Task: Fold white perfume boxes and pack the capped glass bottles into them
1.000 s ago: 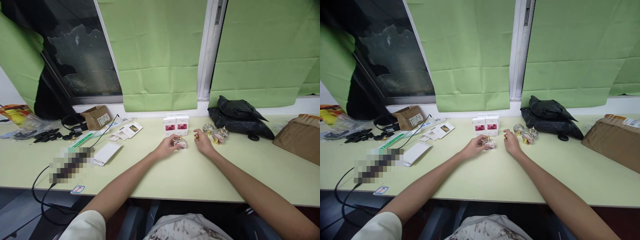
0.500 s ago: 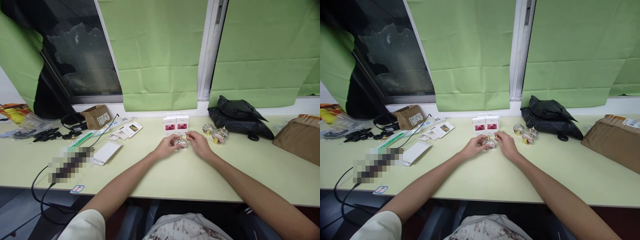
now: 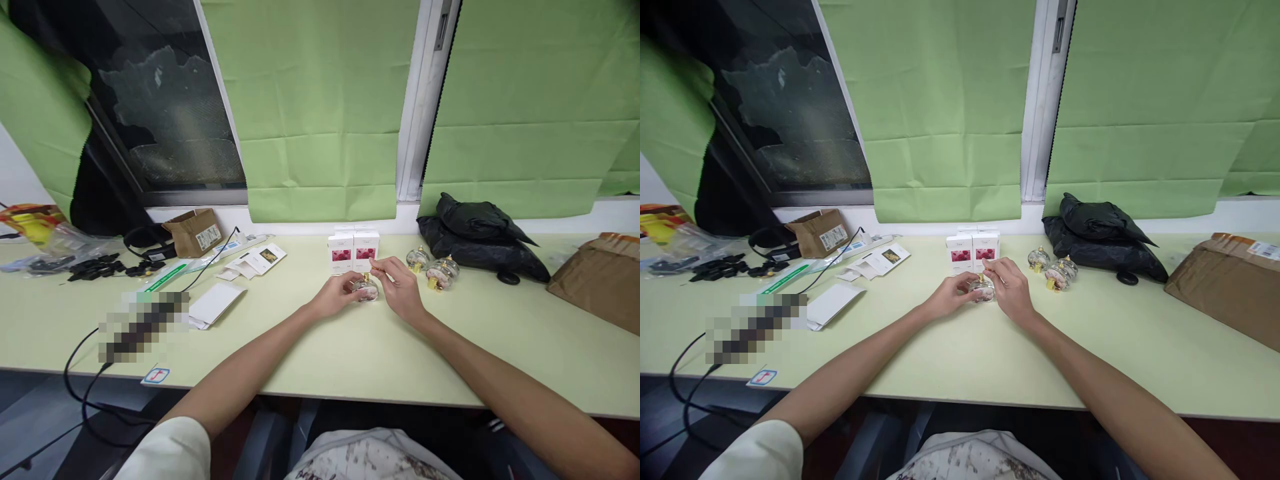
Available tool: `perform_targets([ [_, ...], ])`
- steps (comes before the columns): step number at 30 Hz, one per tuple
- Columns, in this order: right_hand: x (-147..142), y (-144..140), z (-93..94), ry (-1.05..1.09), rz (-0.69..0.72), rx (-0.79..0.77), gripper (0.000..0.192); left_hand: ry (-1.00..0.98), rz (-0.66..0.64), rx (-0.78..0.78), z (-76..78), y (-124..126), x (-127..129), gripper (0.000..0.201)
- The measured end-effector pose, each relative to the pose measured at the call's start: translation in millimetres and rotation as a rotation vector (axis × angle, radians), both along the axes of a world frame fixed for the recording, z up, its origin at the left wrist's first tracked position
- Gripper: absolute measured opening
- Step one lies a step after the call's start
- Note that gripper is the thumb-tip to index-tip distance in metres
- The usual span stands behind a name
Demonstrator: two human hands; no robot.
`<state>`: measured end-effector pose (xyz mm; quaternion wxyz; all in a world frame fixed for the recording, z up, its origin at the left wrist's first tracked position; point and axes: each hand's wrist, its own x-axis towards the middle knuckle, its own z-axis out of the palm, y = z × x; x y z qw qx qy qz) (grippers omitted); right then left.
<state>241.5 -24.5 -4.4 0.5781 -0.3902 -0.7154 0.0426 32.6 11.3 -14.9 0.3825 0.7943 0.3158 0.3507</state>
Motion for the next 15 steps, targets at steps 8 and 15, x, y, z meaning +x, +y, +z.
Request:
perform_targets([
  [8, -2.3, -2.2, 1.3, 0.014, 0.066, -0.035, 0.026, -0.006, -0.054, 0.001, 2.1, -2.8, 3.0, 0.051],
  [15, -3.5, -1.8, 0.3, -0.009, 0.064, -0.05, 0.026, -0.011, -0.074, 0.007, 2.0, -1.8, 3.2, 0.049],
])
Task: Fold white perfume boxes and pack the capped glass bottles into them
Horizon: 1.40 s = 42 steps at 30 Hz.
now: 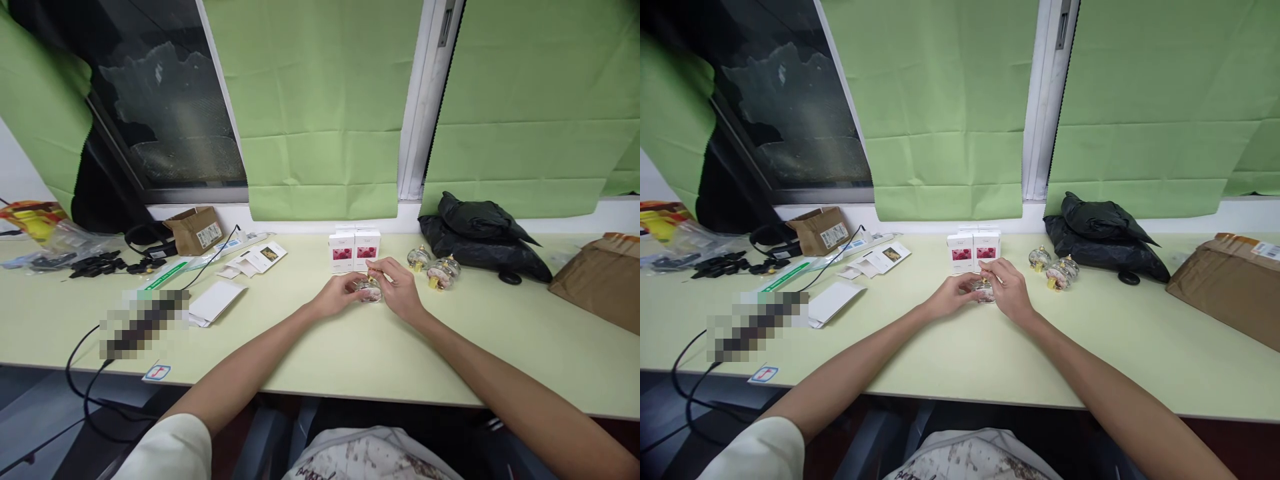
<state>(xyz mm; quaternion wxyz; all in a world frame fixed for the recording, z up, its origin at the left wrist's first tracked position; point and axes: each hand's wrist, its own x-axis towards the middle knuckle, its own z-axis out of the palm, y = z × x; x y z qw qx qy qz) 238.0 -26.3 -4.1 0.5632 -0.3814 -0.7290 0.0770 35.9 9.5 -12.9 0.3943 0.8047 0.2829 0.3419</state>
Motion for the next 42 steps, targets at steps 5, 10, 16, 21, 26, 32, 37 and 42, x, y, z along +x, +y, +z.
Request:
perform_targets([
  [5, -1, 1, -6.5, -0.038, 0.025, 0.007, 0.027, 0.0, 0.011, -0.004, -0.1, -1, 0, 0.051],
  [10, 0, 4, -11.0, -0.052, 0.022, 0.026, 0.025, 0.009, 0.03, -0.018, 1.9, -2, 0, 0.053],
  [16, 1, 5, -12.6, -0.062, 0.023, 0.038, 0.022, 0.016, 0.041, -0.034, 5.9, -5, 0, 0.056],
  [21, 2, 4, -15.1, -0.071, 0.022, 0.021, 0.022, -0.001, 0.035, -0.034, 3.9, -4, 1, 0.055],
  [26, 2, 5, -15.3, -0.068, 0.029, 0.007, 0.022, -0.002, 0.034, -0.038, 2.7, -2, 0, 0.054],
  [32, 2, 8, -17.4, -0.076, 0.039, -0.019, 0.02, -0.007, -0.01, -0.082, 2.7, -1, -3, 0.051],
  [37, 1, 8, -18.8, -0.079, 0.046, -0.058, 0.019, 0.036, 0.008, -0.04, 0.6, 2, -7, 0.046],
  [42, 1, 10, -18.7, -0.073, 0.063, -0.139, 0.021, 0.135, 0.044, 0.067, 1.8, 4, -11, 0.041],
])
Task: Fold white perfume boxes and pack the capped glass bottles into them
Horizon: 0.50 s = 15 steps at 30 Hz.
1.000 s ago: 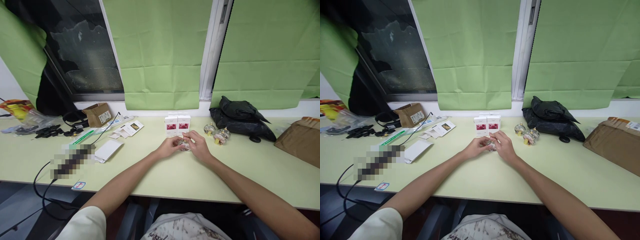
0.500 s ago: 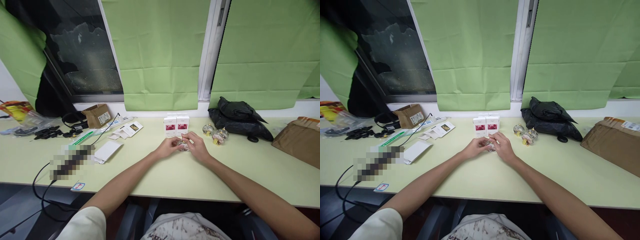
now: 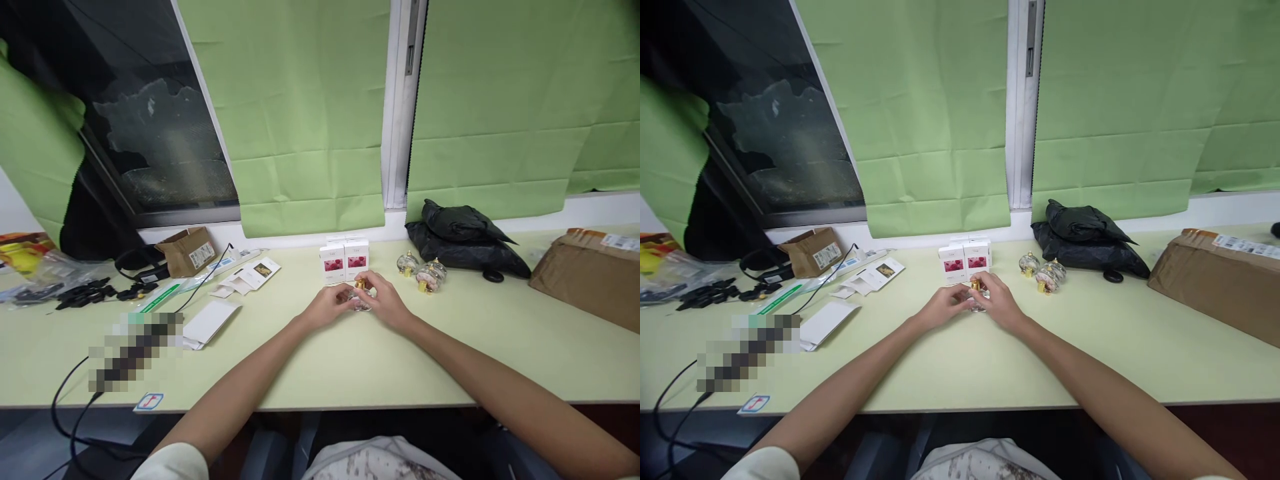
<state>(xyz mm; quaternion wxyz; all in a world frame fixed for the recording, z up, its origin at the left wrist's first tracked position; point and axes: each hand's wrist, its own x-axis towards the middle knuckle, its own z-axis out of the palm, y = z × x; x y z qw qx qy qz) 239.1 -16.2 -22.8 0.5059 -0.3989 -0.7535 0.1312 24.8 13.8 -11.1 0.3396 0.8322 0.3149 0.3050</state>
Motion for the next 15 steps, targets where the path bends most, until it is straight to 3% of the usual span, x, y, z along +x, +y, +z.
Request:
perform_targets([
  [10, -2, -3, 2.4, 0.034, 0.023, -0.081, 0.018, 0.119, 0.039, 0.086, 6.5, 6, -13, 0.04],
  [15, 5, -5, 5.8, -0.024, 0.032, -0.134, 0.03, 0.139, 0.07, 0.137, 4.2, 12, -17, 0.037],
])
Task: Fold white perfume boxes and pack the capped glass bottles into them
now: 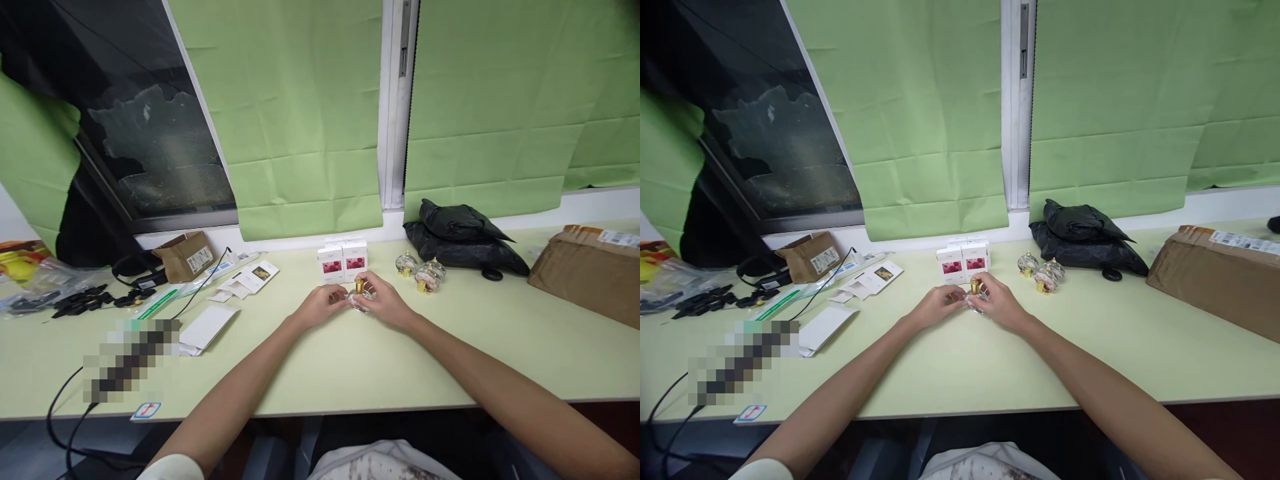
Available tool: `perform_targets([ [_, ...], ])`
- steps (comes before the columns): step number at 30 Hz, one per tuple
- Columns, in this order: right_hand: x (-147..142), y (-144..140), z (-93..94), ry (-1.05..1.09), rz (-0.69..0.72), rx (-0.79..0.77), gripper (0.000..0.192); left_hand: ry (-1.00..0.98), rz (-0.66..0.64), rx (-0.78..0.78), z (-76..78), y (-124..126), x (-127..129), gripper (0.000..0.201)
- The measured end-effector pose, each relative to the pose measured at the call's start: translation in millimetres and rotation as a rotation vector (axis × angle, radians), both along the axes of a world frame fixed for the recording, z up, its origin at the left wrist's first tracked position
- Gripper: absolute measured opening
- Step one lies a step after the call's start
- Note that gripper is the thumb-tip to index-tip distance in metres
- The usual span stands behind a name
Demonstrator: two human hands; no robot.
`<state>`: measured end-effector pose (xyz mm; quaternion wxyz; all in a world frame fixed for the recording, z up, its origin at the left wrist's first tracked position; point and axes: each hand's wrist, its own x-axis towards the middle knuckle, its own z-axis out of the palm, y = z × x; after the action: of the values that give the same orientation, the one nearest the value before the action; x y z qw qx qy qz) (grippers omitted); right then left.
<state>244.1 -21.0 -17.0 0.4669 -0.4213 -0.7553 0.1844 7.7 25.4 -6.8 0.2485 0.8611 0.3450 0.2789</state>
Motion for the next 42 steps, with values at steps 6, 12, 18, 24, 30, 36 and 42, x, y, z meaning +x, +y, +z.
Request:
perform_targets([
  [6, 12, 3, 6.2, -0.108, -0.054, -0.006, 0.034, 0.023, 0.018, 0.043, -0.7, 4, -3, 0.037],
  [12, 28, 15, 0.8, -0.184, -0.199, 0.071, 0.034, 0.04, 0.049, 0.061, -0.6, 4, -5, 0.039],
  [18, 47, 37, -9.4, -0.278, -0.459, 0.136, 0.04, 0.046, 0.052, 0.057, -1.1, 5, -6, 0.038],
  [24, 61, 49, -12.1, -0.343, -0.601, 0.15, 0.042, 0.055, 0.051, 0.06, -0.6, 5, -6, 0.038],
  [30, 62, 50, -13.7, -0.355, -0.63, 0.149, 0.046, 0.062, 0.05, 0.065, -1.4, 5, -6, 0.038],
  [36, 58, 43, -1.2, -0.427, -0.672, 0.229, 0.047, 0.047, 0.033, 0.059, -1.9, 5, -6, 0.037],
  [42, 75, 35, 15.3, -0.5, -0.898, 0.231, 0.034, 0.043, 0.021, 0.051, 0.0, 3, -6, 0.036],
])
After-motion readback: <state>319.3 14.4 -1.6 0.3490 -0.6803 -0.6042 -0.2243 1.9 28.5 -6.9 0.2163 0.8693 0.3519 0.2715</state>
